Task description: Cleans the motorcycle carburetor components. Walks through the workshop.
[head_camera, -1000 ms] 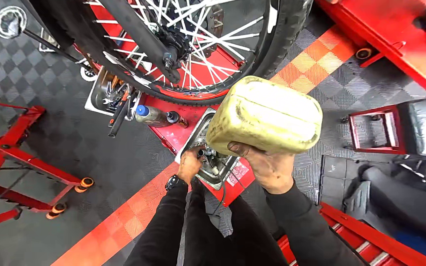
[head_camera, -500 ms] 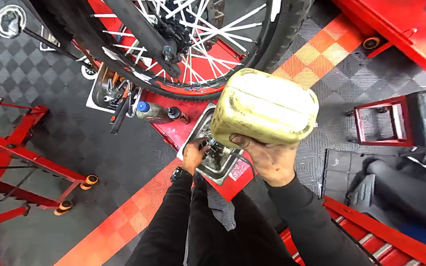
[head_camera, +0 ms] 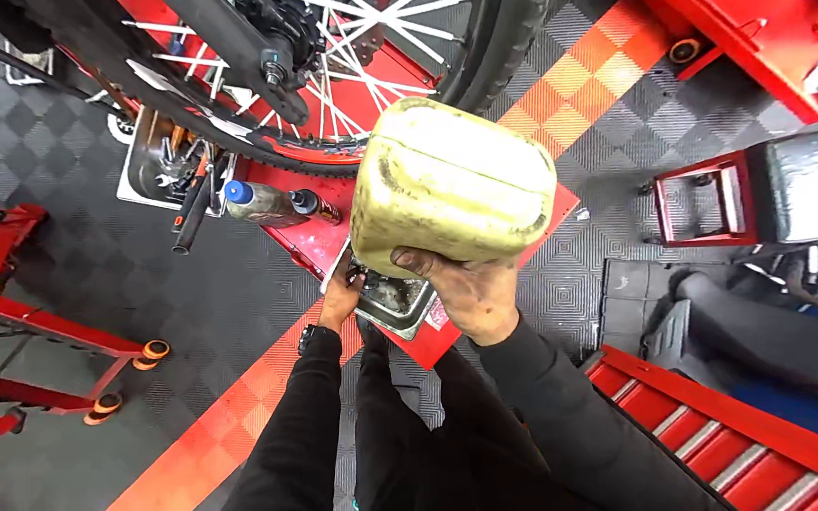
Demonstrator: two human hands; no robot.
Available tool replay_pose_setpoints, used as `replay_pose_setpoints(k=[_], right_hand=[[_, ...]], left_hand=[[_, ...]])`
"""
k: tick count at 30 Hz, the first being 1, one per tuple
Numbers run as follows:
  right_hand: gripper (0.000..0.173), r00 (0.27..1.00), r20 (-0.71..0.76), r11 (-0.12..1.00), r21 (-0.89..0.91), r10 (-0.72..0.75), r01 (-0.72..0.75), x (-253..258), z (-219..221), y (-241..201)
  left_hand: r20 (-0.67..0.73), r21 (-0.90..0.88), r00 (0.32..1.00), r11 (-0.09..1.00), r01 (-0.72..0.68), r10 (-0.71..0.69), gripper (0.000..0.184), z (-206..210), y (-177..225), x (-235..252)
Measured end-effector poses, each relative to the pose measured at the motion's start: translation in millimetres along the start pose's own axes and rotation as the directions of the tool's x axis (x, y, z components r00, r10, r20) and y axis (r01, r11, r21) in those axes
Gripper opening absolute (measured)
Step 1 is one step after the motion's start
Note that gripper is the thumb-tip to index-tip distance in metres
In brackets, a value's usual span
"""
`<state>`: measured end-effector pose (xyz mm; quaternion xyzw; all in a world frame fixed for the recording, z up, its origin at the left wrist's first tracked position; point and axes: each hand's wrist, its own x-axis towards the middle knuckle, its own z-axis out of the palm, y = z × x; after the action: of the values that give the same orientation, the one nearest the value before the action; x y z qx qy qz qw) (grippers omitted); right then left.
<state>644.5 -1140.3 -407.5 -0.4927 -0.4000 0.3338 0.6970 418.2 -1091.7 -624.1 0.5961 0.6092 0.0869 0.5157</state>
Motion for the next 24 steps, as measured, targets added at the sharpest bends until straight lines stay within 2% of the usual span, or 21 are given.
replay_pose_setpoints(k=[3, 6, 9, 12, 15, 19, 24], right_hand=[[0.075, 0.999, 0.039, 0.999, -0.022, -0.028, 0.029, 1, 2, -1], [0.075, 0.998, 0.051, 0.998, -0.029, -0.048, 0.050, 5, 2, -3], [0.076, 0.998, 0.038, 0.998, -0.029, -0.055, 0.056, 6, 4, -2], [0.077, 0.999, -0.001, 0.999, -0.019, -0.050, 0.050, 6, 8, 1], [0.076, 0.997, 0.032, 0.998, -0.001, -0.070, 0.070, 11, 9, 1], [0.077, 0.993, 0.052, 0.995, -0.009, -0.103, 0.104, 13, 10, 1], [0.077, 0.993, 0.060, 0.994, -0.012, -0.105, 0.106, 11, 17, 5]], left_hand=[[0.001, -0.101, 1.000, 0.995, 0.004, -0.004, 0.067, 6, 0, -6], [-0.036, -0.102, 0.999, 0.994, -0.026, 0.022, 0.077, 12, -3, -8], [-0.126, -0.102, 0.992, 0.994, -0.028, 0.015, 0.070, 19, -2, -10], [-0.124, -0.067, 0.992, 0.998, 0.017, -0.025, 0.068, 19, -1, -11], [-0.114, -0.045, 0.993, 0.999, 0.026, -0.030, 0.061, 16, -4, -13], [-0.104, -0.187, 0.988, 0.978, 0.090, -0.110, 0.051, 9, -1, -6], [-0.165, -0.200, 0.962, 0.962, 0.183, -0.218, 0.045, 8, 8, 17]])
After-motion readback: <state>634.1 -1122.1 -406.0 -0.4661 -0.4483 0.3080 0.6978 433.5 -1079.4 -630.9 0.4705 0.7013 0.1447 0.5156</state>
